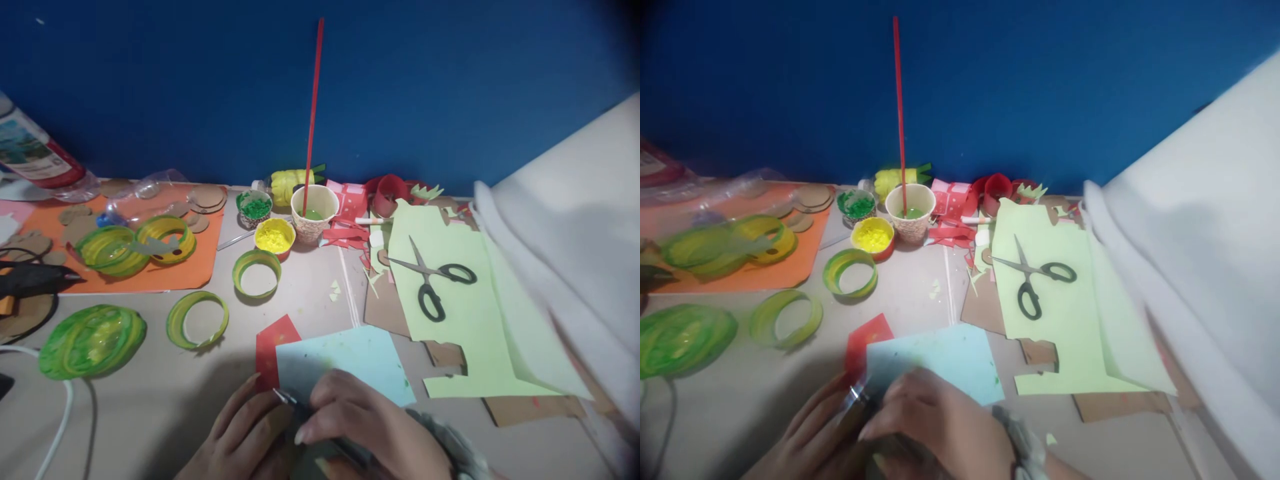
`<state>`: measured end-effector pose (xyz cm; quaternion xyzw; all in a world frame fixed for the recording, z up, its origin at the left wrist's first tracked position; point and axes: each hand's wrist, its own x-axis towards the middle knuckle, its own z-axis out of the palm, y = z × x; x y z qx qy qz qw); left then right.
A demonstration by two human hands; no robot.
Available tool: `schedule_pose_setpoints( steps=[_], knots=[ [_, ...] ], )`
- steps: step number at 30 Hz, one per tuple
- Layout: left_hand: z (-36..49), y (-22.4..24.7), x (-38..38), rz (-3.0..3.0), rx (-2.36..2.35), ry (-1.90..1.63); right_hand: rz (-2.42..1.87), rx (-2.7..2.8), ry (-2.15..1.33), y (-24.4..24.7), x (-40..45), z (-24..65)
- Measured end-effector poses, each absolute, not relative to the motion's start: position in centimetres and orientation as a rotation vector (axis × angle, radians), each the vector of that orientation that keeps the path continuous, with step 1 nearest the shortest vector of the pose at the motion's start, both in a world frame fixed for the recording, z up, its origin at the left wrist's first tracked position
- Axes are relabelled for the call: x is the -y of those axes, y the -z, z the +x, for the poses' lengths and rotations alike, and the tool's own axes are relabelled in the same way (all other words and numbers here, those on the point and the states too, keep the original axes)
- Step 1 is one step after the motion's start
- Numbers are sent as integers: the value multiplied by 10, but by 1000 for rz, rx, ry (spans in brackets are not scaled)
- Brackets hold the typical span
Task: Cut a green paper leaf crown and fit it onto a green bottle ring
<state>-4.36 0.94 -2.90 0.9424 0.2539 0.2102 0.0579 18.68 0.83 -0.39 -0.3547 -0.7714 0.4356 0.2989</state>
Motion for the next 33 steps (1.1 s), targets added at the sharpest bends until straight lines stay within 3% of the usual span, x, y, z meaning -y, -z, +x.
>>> schedule_pose_setpoints(
  steps=[11,14,20,25,33],
  knots=[
    [-45,42,-6,2748,-782,-815,-1167,1904,-1198,9,-7,180],
    [-44,34,-6,2808,-731,-625,-1147,1856,-1251,7,-5,186],
    [-42,16,-8,2730,-846,-582,-1276,1538,-1277,12,-9,195],
    [-43,16,-2,2602,-1038,-578,-1371,1226,-1250,20,-15,201],
    [-41,12,-2,2513,-1170,-668,-1338,1247,-1247,20,-14,199]
  ],
)
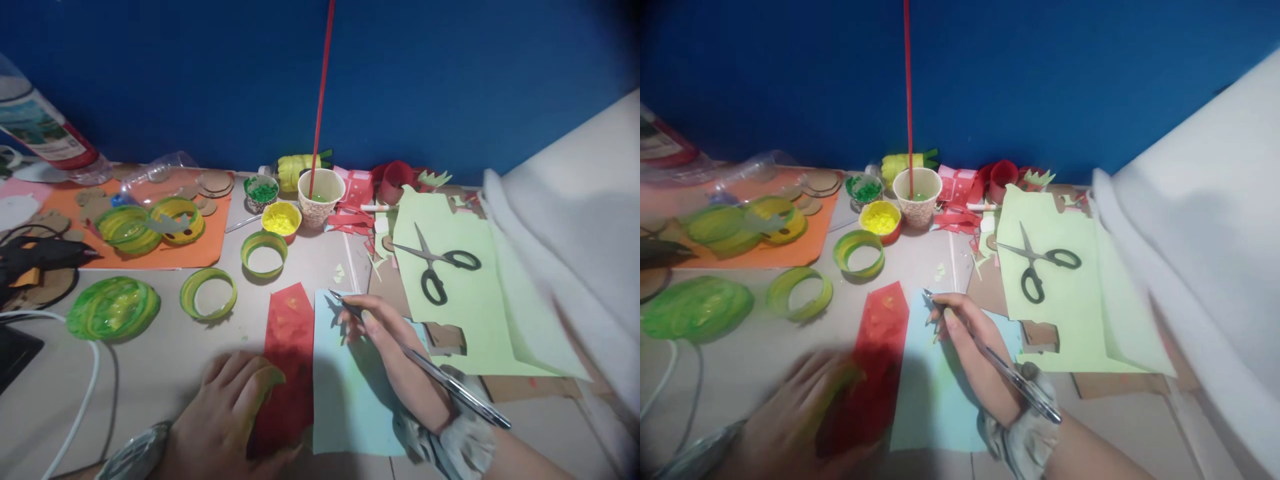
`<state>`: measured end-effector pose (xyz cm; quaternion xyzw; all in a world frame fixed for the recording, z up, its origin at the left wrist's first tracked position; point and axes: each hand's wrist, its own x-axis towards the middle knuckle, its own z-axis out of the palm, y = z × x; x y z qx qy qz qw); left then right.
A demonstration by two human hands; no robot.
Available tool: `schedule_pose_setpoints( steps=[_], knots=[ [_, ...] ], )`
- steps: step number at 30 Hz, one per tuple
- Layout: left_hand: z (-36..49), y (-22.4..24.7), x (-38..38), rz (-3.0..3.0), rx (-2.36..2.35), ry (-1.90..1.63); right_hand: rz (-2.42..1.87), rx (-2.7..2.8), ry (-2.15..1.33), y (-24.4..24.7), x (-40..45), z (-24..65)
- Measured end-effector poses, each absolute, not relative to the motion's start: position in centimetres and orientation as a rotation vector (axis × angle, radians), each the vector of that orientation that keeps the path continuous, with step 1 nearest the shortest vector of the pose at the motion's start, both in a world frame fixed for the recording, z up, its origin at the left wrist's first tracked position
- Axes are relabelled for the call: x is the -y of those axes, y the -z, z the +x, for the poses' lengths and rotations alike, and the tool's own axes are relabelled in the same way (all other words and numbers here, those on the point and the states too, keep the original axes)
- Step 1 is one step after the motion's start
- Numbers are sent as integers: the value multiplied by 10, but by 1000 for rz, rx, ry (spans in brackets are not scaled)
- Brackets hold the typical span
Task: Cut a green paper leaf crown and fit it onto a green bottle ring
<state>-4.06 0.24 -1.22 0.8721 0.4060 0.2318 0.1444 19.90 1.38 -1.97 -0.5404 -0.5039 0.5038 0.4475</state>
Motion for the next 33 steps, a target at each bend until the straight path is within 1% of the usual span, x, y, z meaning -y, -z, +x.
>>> schedule_pose_setpoints(
  steps=[7,10,14,19,22,26,31,33],
  knots=[
    [-39,10,1,2458,-1216,-531,-1561,1428,-1088,18,-12,206],
    [-42,10,2,2427,-1201,-473,-1672,1629,-960,14,-14,210],
    [-44,10,3,2390,-1114,-504,-1689,1877,-851,8,-17,209],
    [-37,13,9,2603,-837,-471,-1713,1854,-828,9,-17,207],
    [-30,18,15,2696,-889,-438,-1731,1844,-831,11,-17,207],
    [-25,23,21,2765,-945,-518,-1749,1837,-841,12,-17,206],
    [-24,21,20,2770,-944,-569,-1723,1820,-823,12,-19,205],
    [-24,16,15,2686,-980,-584,-1702,1833,-804,12,-18,205]
  ],
)
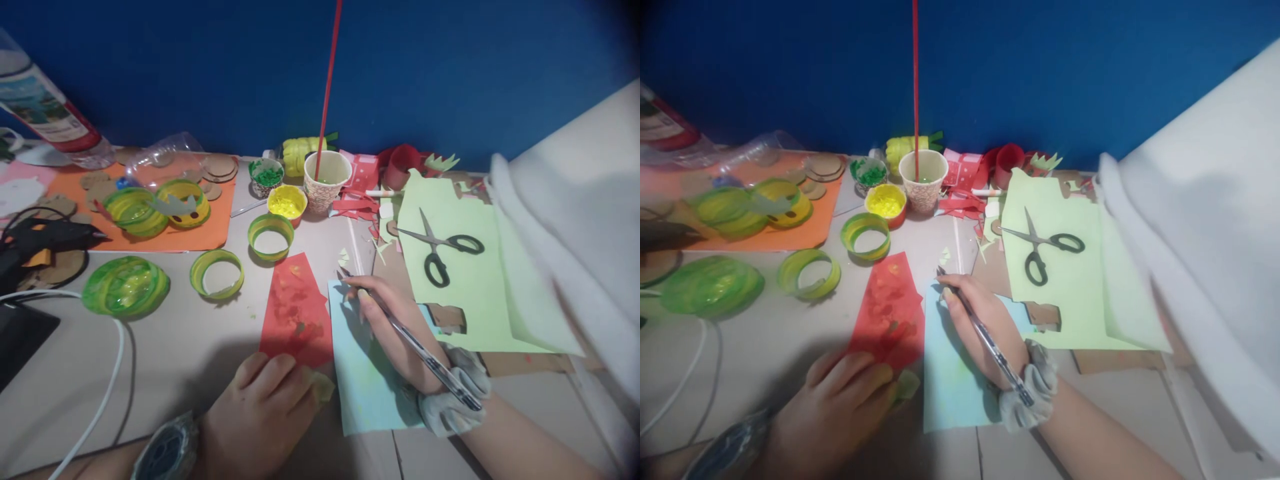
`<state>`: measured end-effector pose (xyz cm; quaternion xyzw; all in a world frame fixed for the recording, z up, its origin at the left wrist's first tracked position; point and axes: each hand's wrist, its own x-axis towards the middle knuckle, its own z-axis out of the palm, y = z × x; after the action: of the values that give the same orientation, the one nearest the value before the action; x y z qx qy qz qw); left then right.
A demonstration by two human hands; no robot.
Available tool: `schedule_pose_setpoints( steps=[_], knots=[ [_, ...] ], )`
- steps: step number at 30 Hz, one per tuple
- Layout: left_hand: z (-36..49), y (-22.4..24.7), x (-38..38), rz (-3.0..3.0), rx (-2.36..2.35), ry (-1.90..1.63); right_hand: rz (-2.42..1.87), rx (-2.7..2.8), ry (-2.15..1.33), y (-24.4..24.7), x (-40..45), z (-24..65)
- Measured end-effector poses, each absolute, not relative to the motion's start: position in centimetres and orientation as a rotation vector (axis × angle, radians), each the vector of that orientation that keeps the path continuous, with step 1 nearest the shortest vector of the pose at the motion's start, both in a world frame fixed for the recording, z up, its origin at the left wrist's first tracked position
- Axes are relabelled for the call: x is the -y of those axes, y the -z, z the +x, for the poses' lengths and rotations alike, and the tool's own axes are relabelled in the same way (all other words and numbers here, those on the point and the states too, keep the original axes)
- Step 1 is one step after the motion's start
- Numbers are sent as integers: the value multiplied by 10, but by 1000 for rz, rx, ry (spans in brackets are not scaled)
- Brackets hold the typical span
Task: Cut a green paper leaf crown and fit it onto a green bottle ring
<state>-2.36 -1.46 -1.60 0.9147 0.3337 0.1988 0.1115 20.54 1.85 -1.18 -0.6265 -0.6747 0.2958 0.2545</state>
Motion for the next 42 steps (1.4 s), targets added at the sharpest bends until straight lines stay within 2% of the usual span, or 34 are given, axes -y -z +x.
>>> schedule_pose_setpoints(
  steps=[6,10,14,16,19,21,27,34,42],
  knots=[
    [-31,2,-7,1992,-1004,-654,-1563,2159,-510,15,-17,207],
    [-34,-2,-13,1742,-883,-608,-1593,2337,-333,18,-16,207],
    [-32,-1,-11,1609,-936,-588,-1629,2290,-244,12,-13,205],
    [-30,0,-10,1612,-969,-602,-1505,2255,-389,5,-10,203],
    [-29,1,-8,1658,-933,-643,-1158,2213,-855,-3,-5,198],
    [-28,1,-7,1657,-926,-679,-1028,2188,-1016,-4,-2,194],
    [-26,3,-3,1733,-959,-646,-946,2127,-1180,1,1,183],
    [-25,12,1,1699,-852,-987,-921,2151,-1221,5,-2,179],
    [-30,16,1,1655,-813,-940,-954,2136,-1165,-3,-4,173]
  ],
)
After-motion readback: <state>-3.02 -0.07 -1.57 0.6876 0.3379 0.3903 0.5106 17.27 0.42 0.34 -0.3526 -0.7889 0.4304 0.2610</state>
